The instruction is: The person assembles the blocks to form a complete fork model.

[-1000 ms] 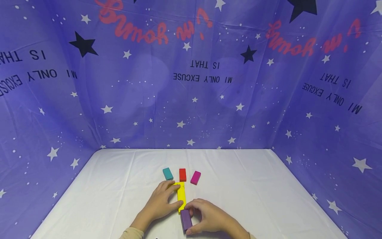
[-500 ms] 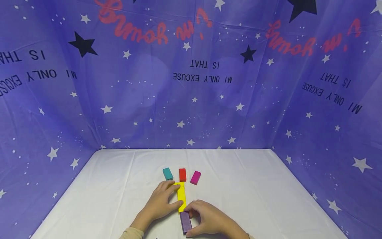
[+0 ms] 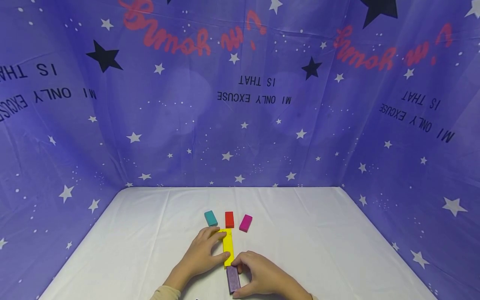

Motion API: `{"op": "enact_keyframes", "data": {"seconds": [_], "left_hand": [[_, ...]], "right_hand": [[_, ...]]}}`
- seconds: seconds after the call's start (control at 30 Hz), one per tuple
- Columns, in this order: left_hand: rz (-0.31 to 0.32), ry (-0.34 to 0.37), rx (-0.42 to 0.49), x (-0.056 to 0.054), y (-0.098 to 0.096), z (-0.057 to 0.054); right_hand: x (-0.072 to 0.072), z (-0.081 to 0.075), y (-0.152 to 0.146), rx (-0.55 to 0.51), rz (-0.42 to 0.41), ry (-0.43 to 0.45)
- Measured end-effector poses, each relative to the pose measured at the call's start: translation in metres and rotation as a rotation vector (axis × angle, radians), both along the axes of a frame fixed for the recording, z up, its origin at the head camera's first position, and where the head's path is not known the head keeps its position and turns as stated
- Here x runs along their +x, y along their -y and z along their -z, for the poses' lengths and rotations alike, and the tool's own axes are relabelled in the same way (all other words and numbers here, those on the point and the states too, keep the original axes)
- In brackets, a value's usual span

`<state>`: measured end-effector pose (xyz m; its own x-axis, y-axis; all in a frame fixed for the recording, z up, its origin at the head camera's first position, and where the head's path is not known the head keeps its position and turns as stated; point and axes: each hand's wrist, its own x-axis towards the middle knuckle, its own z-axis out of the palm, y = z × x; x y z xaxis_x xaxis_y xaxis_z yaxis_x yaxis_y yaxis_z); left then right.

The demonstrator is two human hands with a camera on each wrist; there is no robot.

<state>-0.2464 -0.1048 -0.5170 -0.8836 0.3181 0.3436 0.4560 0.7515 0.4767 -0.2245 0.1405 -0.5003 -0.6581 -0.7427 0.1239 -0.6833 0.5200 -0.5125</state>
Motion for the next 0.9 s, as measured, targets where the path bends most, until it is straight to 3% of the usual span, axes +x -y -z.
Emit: {"op": "enact_keyframes", "data": {"seconds": [0.6, 0.9], "left_hand": [[-0.002, 0.021, 0.003, 0.0003, -0.0003, -0.0013], [0.0, 0.019, 0.01, 0.0006, -0.0006, -0.0012]], "right_hand": [[-0.0027, 0.002, 0.0006, 0.026, -0.008, -0.036], [-0.0017, 0.0012, 0.0013, 0.038, 0.005, -0.01]]}}
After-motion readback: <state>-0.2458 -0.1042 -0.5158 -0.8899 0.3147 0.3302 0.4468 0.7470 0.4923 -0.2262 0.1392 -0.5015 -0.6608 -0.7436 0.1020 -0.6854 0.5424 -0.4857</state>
